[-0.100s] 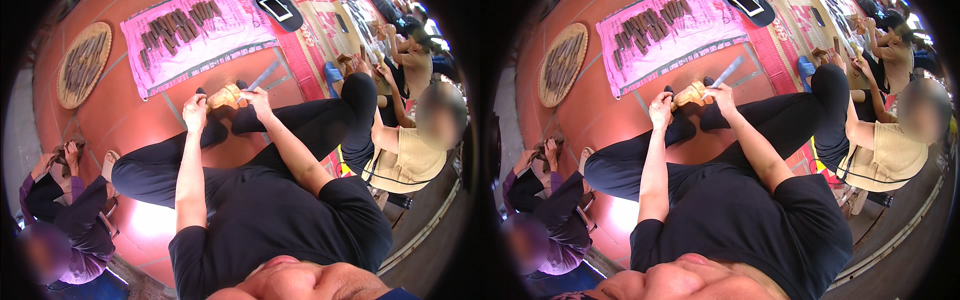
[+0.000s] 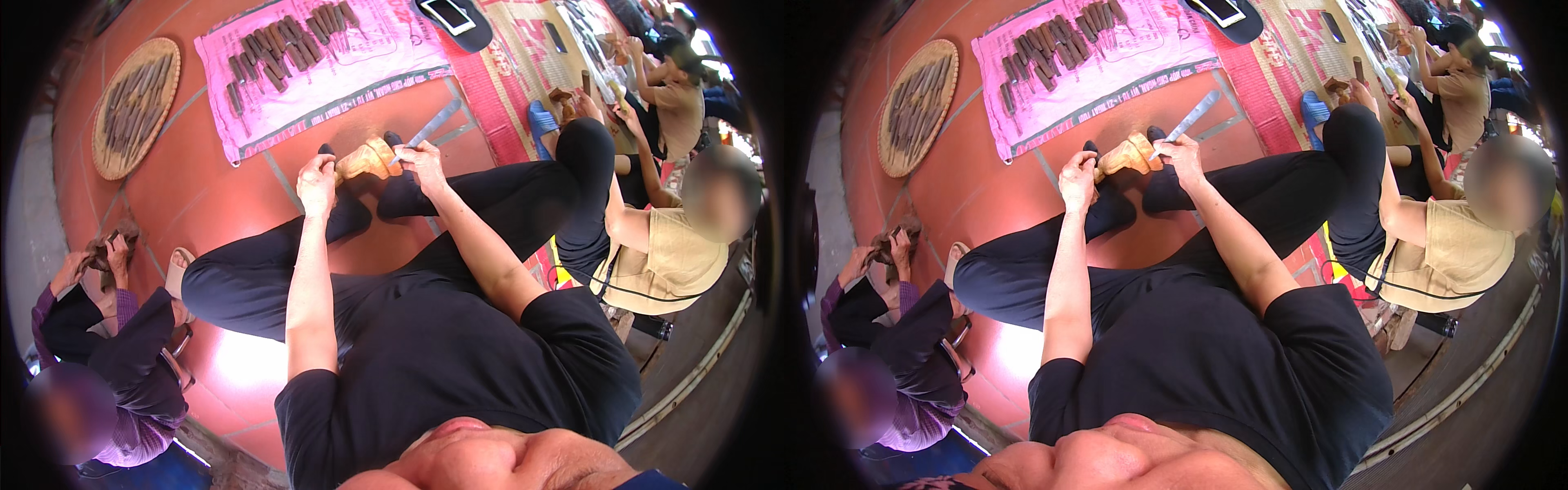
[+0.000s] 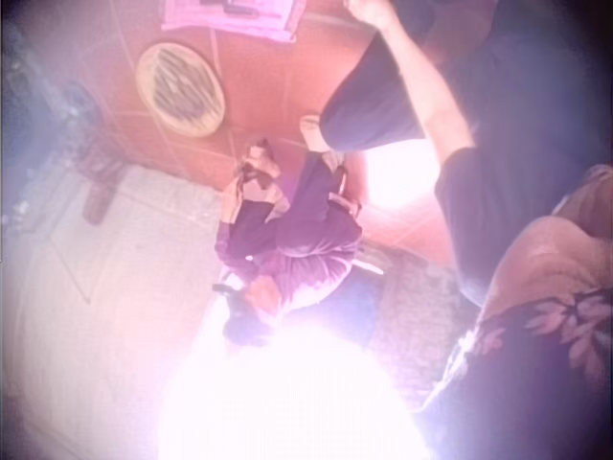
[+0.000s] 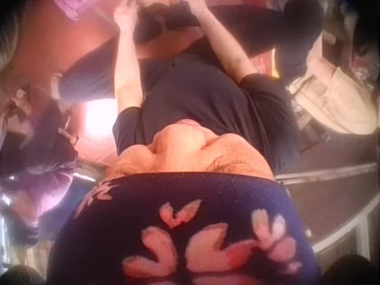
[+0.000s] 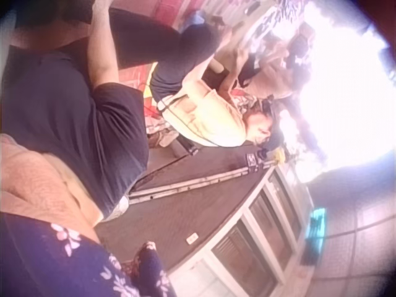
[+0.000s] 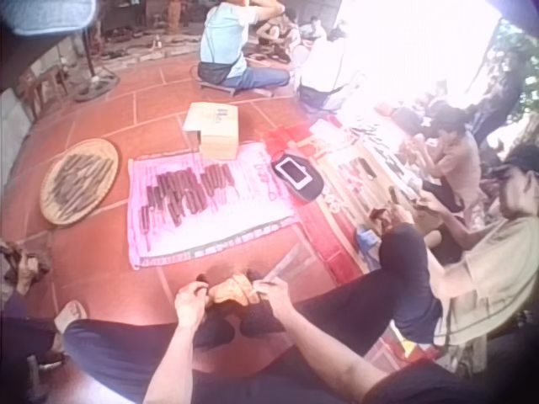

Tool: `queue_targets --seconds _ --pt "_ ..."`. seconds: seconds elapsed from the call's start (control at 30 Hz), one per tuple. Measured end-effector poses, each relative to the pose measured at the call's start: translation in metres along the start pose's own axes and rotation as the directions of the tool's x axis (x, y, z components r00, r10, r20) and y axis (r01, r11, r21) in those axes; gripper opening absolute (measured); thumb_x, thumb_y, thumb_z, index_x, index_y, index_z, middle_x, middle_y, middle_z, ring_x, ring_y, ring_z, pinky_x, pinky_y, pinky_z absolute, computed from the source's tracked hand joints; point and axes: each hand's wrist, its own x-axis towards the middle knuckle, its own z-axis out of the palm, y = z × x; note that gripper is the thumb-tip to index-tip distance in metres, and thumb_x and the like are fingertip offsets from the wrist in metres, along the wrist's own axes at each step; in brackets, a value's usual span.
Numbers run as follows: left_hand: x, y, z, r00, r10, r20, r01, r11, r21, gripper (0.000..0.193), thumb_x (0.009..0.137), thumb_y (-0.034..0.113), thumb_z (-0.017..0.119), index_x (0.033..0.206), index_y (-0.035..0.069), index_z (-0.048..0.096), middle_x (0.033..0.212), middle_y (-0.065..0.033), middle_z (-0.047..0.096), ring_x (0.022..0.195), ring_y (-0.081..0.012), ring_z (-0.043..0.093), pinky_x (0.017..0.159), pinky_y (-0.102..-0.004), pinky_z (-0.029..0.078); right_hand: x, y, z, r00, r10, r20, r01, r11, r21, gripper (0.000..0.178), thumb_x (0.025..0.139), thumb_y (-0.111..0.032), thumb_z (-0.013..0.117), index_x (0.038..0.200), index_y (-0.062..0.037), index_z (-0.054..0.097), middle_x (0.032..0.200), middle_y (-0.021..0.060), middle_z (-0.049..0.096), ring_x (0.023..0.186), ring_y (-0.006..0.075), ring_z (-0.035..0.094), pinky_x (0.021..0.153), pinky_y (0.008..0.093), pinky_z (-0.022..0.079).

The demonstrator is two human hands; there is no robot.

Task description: The person is sitting on the floor and carving a piece of wood using a knife. They hold the wood with their left hand and carefully shape it with the knife in their right hand.

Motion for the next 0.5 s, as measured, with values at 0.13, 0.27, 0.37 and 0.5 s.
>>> queue_targets --seconds 0.13,0.27,0.37,0.5 --pt "0.001 0.002 0.000 1.000 -0.021 0.011 0.022 0.998 -0.055 0.012 0.080 0.015 0.059 0.088 0.011 0.067 0.089 -0.0071 0.067 0.088 -0.0239 0.063 0.080 -0.0357 0.047 -0.010 -0.003 0.013 0.995 -0.096 0.034 0.099 0.990 -0.105 0.012 0.076 -0.007 0.067 0.087 -0.0019 0.065 0.076 0.0037 0.062 0.072 0.0110 0.059 0.070 0.0261 0.047" --pt "0.000 0.001 0.001 1.000 0.021 -0.014 -0.021 1.000 0.015 0.014 0.082 0.015 0.058 0.092 0.010 0.067 0.086 -0.0072 0.068 0.081 -0.0198 0.064 0.076 -0.0323 0.048 -0.003 -0.002 0.004 0.999 -0.041 0.015 0.042 0.999 -0.014 0.013 0.076 -0.004 0.068 0.088 -0.0015 0.064 0.080 0.0048 0.063 0.073 0.0115 0.060 0.069 0.0257 0.048" --pt "0.001 0.006 -0.002 0.999 -0.043 0.018 0.043 0.999 -0.025 0.012 0.080 0.015 0.059 0.089 0.011 0.067 0.090 -0.0071 0.067 0.088 -0.0237 0.063 0.080 -0.0358 0.047 -0.006 -0.012 0.003 1.000 0.002 -0.005 -0.002 1.000 -0.001 0.015 0.075 -0.003 0.068 0.090 -0.0017 0.064 0.081 0.0052 0.064 0.072 0.0114 0.060 0.067 0.0246 0.048" --pt "-0.001 0.008 -0.003 0.998 -0.050 0.031 0.051 0.997 -0.049 0.012 0.080 0.016 0.059 0.089 0.011 0.067 0.090 -0.0070 0.067 0.088 -0.0237 0.063 0.080 -0.0354 0.047 -0.012 -0.007 0.013 0.988 -0.132 0.081 0.143 0.980 -0.141 0.016 0.074 -0.004 0.068 0.090 -0.0020 0.065 0.081 0.0050 0.064 0.072 0.0106 0.059 0.065 0.0226 0.046"
